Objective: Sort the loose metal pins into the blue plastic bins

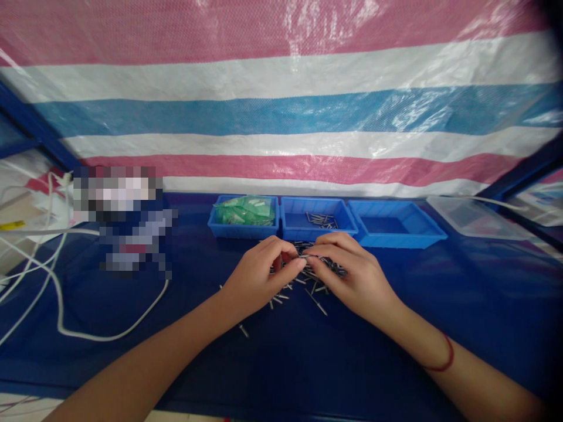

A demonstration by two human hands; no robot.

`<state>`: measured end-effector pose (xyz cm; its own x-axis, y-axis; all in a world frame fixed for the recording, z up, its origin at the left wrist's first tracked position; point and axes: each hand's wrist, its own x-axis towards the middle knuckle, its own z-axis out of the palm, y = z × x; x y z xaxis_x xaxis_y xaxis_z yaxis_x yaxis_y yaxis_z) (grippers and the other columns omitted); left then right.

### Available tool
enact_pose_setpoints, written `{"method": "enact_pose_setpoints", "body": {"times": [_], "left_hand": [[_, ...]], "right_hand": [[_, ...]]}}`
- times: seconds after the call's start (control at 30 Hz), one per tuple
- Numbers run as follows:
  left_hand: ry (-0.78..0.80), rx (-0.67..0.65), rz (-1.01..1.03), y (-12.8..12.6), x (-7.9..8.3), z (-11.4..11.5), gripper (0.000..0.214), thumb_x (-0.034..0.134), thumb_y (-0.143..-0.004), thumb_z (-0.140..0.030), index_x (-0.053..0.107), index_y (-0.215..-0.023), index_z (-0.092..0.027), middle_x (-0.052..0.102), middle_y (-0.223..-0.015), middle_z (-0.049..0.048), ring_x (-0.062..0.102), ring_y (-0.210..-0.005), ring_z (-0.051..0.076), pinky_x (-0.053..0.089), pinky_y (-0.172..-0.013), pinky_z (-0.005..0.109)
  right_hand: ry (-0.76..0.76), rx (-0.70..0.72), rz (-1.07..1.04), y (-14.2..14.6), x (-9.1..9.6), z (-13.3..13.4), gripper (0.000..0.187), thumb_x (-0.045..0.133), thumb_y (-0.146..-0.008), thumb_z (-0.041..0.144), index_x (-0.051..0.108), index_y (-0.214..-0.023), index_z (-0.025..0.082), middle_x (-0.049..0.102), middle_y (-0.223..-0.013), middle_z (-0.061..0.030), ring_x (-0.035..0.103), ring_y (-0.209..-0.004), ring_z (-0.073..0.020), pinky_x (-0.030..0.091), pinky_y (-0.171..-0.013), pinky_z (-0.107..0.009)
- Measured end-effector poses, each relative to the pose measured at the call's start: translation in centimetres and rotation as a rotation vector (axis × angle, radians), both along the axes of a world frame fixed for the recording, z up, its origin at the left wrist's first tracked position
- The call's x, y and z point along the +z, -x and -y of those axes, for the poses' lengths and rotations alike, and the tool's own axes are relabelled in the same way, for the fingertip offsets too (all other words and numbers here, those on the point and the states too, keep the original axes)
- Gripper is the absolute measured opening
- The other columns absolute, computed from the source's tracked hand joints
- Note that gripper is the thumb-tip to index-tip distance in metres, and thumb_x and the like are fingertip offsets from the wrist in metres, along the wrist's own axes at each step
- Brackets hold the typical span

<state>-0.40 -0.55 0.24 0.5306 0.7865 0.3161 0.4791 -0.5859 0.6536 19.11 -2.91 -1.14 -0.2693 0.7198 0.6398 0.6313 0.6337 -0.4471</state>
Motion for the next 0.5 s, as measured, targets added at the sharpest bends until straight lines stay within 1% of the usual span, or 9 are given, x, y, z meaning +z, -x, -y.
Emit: {"method": "enact_pose_setpoints", "body": {"times": [0.07, 0.17, 0.27, 0.37, 0.43, 0.5], "left_hand": [[0.015, 0.004, 0.006, 0.0, -0.1, 0.1, 0.020, 0.052, -0.090, -0.036, 0.058, -0.096, -0.017, 0.059, -0.080, 0.0001, 0.055, -0.069, 0.011, 0.044, -0.066, 0.024], [0.026, -0.028, -0.015, 0.0, -0.2, 0.1, 0.025, 0.052, -0.091, -0.036, 0.057, -0.107, -0.017, 0.062, -0.085, 0.0013, 0.056, -0.070, 0.011, 0.045, -0.068, 0.024], [-0.006, -0.098, -0.082, 0.0, -0.4, 0.2, 0.022, 0.049, -0.093, -0.033, 0.060, -0.103, -0.017, 0.063, -0.088, 0.0028, 0.058, -0.074, 0.012, 0.046, -0.071, 0.024], [-0.078, -0.141, -0.155, 0.0, -0.5, 0.2, 0.022, 0.047, -0.094, -0.032, 0.062, -0.097, -0.017, 0.064, -0.090, 0.0045, 0.059, -0.080, 0.014, 0.045, -0.075, 0.025], [-0.142, -0.154, -0.220, 0.2, -0.5, 0.0, 0.023, 0.045, -0.094, -0.031, 0.062, -0.098, -0.016, 0.064, -0.092, 0.0055, 0.059, -0.083, 0.016, 0.045, -0.077, 0.027], [-0.208, -0.159, -0.296, 0.4, -0.2, -0.4, 0.024, 0.043, -0.095, -0.030, 0.062, -0.099, -0.016, 0.065, -0.093, 0.0061, 0.059, -0.086, 0.017, 0.044, -0.079, 0.029]], "right_hand": [[-0.028, -0.039, 0.025, -0.6, 0.0, -0.5, 0.014, 0.053, -0.090, 0.023, 0.067, -0.093, 0.021, 0.064, -0.091, -0.0073, 0.060, -0.087, -0.0205, 0.049, -0.078, -0.037], [-0.075, -0.178, 0.045, -1.9, -0.4, -1.7, 0.014, 0.053, -0.090, 0.024, 0.066, -0.093, 0.020, 0.064, -0.090, -0.0080, 0.060, -0.089, -0.0223, 0.047, -0.080, -0.038], [-0.103, -0.312, 0.086, -3.5, -1.2, -3.2, 0.017, 0.052, -0.090, 0.028, 0.067, -0.092, 0.020, 0.065, -0.089, -0.0088, 0.060, -0.086, -0.0237, 0.047, -0.078, -0.040], [-0.111, -0.422, 0.167, -4.5, -2.1, -4.2, 0.021, 0.051, -0.091, 0.033, 0.068, -0.091, 0.020, 0.065, -0.089, -0.0094, 0.058, -0.084, -0.0252, 0.044, -0.074, -0.040], [-0.123, -0.487, 0.219, -4.7, -2.2, -4.3, 0.023, 0.052, -0.090, 0.037, 0.068, -0.090, 0.020, 0.065, -0.089, -0.0097, 0.057, -0.084, -0.0262, 0.042, -0.072, -0.040], [-0.132, -0.500, 0.235, -4.6, -1.9, -4.0, 0.024, 0.053, -0.089, 0.039, 0.068, -0.088, 0.020, 0.066, -0.089, -0.0097, 0.056, -0.083, -0.0266, 0.040, -0.071, -0.040]]}}
